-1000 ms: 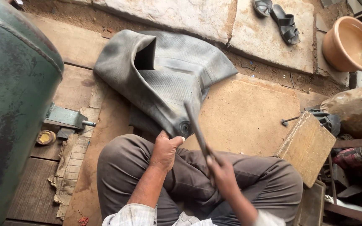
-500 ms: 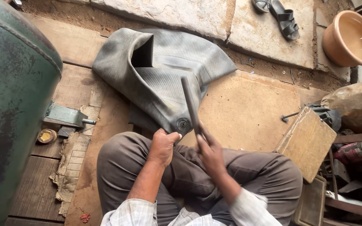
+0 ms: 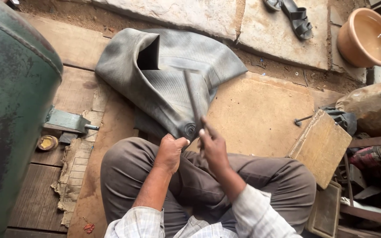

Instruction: Sanding the area around a valve stem on a motorcycle inner tube using a metal file.

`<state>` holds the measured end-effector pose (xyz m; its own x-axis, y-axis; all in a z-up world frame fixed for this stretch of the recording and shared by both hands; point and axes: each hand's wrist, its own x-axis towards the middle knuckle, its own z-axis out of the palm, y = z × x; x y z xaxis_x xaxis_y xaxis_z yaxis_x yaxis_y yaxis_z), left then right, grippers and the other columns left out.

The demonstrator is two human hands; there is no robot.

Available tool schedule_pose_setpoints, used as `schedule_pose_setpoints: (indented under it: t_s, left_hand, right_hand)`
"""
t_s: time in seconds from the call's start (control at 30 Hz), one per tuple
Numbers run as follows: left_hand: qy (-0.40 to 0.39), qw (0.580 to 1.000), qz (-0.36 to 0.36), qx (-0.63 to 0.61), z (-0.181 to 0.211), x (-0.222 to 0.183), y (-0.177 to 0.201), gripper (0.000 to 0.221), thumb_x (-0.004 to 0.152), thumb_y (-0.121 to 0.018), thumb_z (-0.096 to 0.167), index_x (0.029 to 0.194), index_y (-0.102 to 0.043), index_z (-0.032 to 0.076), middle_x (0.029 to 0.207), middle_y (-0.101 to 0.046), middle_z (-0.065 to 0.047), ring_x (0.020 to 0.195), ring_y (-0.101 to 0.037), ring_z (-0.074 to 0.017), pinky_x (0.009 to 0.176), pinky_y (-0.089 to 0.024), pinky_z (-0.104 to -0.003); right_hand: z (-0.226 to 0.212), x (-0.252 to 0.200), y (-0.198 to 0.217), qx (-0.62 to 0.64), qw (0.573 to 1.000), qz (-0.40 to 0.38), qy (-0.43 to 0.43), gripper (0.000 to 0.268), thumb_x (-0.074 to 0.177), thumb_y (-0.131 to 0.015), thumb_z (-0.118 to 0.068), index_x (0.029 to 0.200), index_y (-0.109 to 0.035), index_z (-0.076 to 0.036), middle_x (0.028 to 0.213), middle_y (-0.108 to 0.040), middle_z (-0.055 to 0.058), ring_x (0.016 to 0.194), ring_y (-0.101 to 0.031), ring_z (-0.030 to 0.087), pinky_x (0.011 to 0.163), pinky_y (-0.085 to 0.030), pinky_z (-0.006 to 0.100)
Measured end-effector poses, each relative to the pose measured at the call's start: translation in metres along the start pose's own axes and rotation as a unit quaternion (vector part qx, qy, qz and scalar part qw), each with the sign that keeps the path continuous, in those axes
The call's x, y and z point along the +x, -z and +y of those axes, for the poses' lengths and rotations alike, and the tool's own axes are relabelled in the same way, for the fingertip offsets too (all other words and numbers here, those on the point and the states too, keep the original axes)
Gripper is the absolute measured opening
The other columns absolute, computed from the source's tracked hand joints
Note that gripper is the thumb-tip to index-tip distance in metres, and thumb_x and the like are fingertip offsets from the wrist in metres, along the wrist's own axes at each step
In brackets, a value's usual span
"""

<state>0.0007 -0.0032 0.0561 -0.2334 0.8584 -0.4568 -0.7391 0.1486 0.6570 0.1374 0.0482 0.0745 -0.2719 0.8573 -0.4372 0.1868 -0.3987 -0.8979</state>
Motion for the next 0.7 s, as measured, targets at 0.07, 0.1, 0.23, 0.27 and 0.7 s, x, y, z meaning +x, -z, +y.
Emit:
schedule_pose_setpoints:
  t_s: [0.07,0.1,0.23,0.27,0.7]
  left_hand:
    - [-0.012,1.000,-0.002,0.006,0.002,0.000,0.002,0.014,0.074,-0.060,-0.004,0.078,-0.072,-0.003,0.077,-0.069,-0.001,0.070,-0.061,-0.0111,0.070,-0.048,-0.027]
    - [-0.013,1.000,0.000,0.004,-0.011,0.008,0.012,0.014,0.074,-0.060,-0.004,0.078,-0.072,-0.003,0.077,-0.069,-0.001,0.070,-0.061,-0.0111,0.070,-0.048,-0.027]
    - [-0.025,1.000,-0.003,-0.008,-0.019,0.012,0.016,0.007,0.077,-0.062,-0.005,0.077,-0.069,-0.004,0.077,-0.064,0.000,0.072,-0.057,-0.0115,0.072,-0.047,-0.029]
    - [-0.006,1.000,0.005,-0.015,-0.007,0.005,0.007,0.011,0.075,-0.060,-0.005,0.078,-0.071,-0.003,0.076,-0.067,0.000,0.072,-0.059,-0.0116,0.074,-0.048,-0.028]
    - [-0.007,1.000,0.001,0.004,0.004,-0.003,-0.002,0.021,0.078,-0.059,-0.004,0.094,-0.073,-0.002,0.090,-0.072,-0.003,0.083,-0.065,-0.0116,0.082,-0.050,-0.029]
  right_hand:
    - [0.006,0.003,0.007,0.027,0.999,0.008,0.039,0.056,0.097,-0.058,-0.017,0.152,-0.049,-0.013,0.064,-0.052,-0.003,0.047,-0.043,0.005,0.042,-0.037,0.022]
    - [0.017,-0.006,0.021,0.026,0.999,0.007,0.038,0.056,0.097,-0.058,-0.017,0.152,-0.049,-0.013,0.064,-0.052,-0.003,0.047,-0.043,0.005,0.042,-0.037,0.022]
    - [0.047,-0.054,0.058,-0.036,0.999,-0.026,0.002,0.053,0.098,-0.059,-0.017,0.150,-0.054,-0.009,0.064,-0.051,-0.003,0.048,-0.043,0.005,0.043,-0.035,0.022]
    - [0.050,-0.069,0.064,-0.089,0.995,-0.031,-0.025,0.053,0.097,-0.058,-0.019,0.149,-0.054,-0.012,0.061,-0.054,-0.002,0.045,-0.046,0.007,0.041,-0.037,0.023]
    - [0.007,-0.005,0.024,0.006,1.000,-0.026,0.007,0.057,0.098,-0.056,-0.018,0.154,-0.047,-0.015,0.063,-0.054,-0.003,0.044,-0.043,0.006,0.039,-0.036,0.022]
